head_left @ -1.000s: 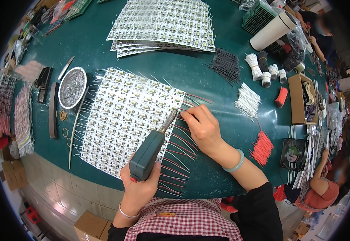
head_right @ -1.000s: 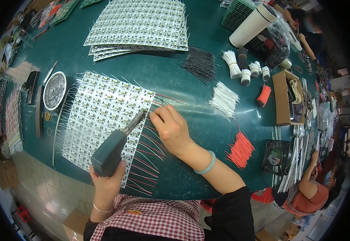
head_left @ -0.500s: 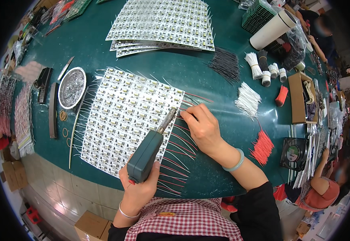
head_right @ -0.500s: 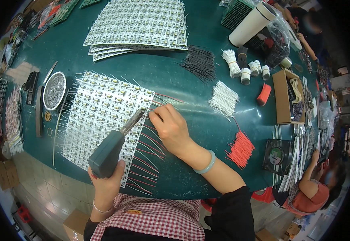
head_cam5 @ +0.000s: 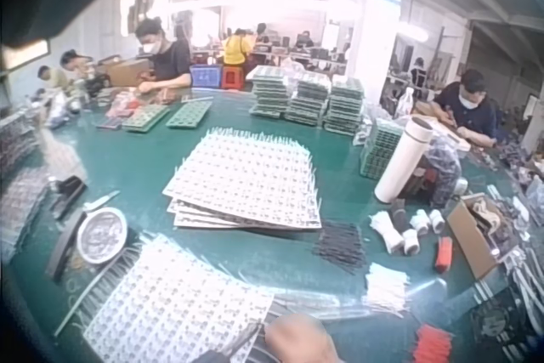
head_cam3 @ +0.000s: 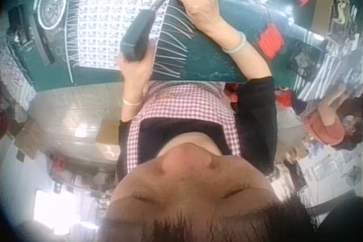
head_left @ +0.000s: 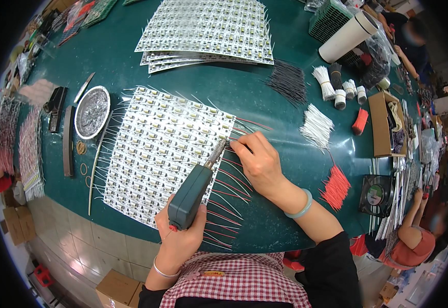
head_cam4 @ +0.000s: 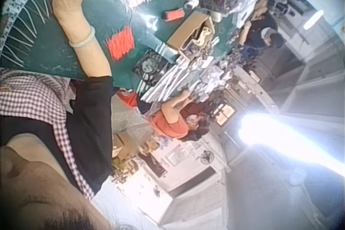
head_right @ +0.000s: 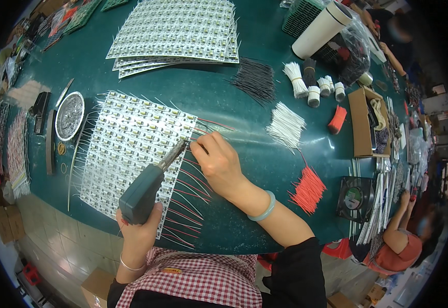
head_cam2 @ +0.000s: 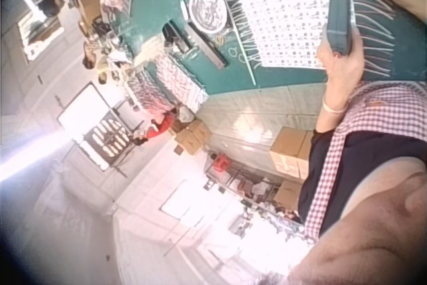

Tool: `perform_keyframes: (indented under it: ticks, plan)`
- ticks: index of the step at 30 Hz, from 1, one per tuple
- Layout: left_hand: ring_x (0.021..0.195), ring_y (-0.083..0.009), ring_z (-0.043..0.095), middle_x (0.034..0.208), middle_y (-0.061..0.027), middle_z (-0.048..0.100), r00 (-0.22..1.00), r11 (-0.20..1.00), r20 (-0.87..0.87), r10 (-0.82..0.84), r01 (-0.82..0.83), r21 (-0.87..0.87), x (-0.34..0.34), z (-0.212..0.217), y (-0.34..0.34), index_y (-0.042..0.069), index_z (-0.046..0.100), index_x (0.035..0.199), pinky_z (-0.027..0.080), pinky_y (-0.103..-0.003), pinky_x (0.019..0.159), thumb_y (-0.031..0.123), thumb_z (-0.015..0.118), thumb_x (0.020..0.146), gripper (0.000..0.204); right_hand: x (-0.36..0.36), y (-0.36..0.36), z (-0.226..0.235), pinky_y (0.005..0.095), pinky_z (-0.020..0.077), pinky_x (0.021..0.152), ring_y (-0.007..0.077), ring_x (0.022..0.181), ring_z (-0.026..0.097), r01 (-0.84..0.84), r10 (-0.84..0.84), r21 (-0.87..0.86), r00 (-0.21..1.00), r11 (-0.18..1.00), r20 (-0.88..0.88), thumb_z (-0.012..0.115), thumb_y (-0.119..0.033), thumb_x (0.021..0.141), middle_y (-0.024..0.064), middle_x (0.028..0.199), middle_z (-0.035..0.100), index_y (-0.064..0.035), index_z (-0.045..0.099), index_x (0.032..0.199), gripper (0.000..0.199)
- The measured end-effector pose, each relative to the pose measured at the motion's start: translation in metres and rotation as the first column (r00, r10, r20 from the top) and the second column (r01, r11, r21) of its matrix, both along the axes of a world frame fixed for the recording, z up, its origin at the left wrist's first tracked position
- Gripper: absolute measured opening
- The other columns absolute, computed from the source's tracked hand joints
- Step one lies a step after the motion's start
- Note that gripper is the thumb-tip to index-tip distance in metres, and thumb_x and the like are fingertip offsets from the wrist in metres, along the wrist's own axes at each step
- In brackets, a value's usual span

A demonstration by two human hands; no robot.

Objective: The person solders red and white wires onto a grid of LED modules using a soldering iron. They repeatedly pick wires, apply solder to connection points, and trim excess wire with a tool. The work is performed at a green table in a busy workshop with other workers visible in the background.

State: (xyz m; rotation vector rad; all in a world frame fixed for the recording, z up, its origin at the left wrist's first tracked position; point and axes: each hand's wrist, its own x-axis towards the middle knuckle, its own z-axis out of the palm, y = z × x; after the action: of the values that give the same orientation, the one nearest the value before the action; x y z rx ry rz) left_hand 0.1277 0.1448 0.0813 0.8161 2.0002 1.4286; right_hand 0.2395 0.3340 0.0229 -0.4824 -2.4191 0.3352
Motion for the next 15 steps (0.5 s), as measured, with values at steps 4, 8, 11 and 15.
perform_keyframes:
  ticks: [4, 8, 11, 15]
  plan:
    - [0.060, -0.0065, 0.052, 0.073, -0.0040, 0.062, 0.997, 0.998, 0.068, 0.045, -0.047, 0.034, 0.002, -0.001, -0.004, -0.003, 0.065, 0.089, 0.042, -0.024, 0.054, 0.001, 0.072, 0.081, 0.011, 0.000, 0.000, 0.000, 0.0319, 0.0506, 0.065, 0.0235, 0.081, 0.058, -0.001, 0.001, 0.002, 1.000, 1.000, -0.005, 0.064, 0.002, 0.070, 0.0083, 0.089, 0.057, 0.0009, 0.064, 0.093, 0.023]
    - [0.059, -0.0074, 0.054, 0.074, -0.0040, 0.064, 0.995, 0.998, -0.090, 0.042, -0.037, 0.057, 0.002, 0.001, -0.009, -0.002, 0.066, 0.088, 0.042, -0.024, 0.054, 0.001, 0.076, 0.080, 0.013, 0.000, 0.000, -0.001, 0.0319, 0.0504, 0.064, 0.0235, 0.081, 0.058, -0.001, 0.001, 0.010, 1.000, 1.000, -0.009, 0.064, 0.002, 0.069, 0.0084, 0.089, 0.057, 0.0010, 0.064, 0.093, 0.024]
    - [0.060, -0.0086, 0.057, 0.077, -0.0040, 0.064, 0.998, 0.995, 0.018, 0.053, -0.054, 0.089, 0.002, 0.001, -0.010, -0.002, 0.066, 0.090, 0.043, -0.025, 0.054, 0.001, 0.078, 0.079, 0.017, 0.000, 0.000, -0.001, 0.0319, 0.0502, 0.064, 0.0236, 0.081, 0.057, 0.000, 0.000, 0.011, 1.000, 1.000, -0.007, 0.064, 0.003, 0.069, 0.0085, 0.089, 0.057, 0.0010, 0.064, 0.093, 0.024]
    - [0.060, -0.0094, 0.057, 0.078, -0.0040, 0.064, 0.997, 0.996, 0.018, 0.071, -0.072, 0.044, 0.004, -0.008, -0.019, -0.003, 0.066, 0.091, 0.043, -0.025, 0.055, 0.002, 0.078, 0.079, 0.018, 0.000, -0.001, -0.001, 0.0324, 0.0500, 0.064, 0.0238, 0.080, 0.057, 0.002, -0.002, 0.006, 1.000, 1.000, -0.016, 0.064, 0.003, 0.069, 0.0086, 0.088, 0.057, 0.0011, 0.064, 0.092, 0.024]
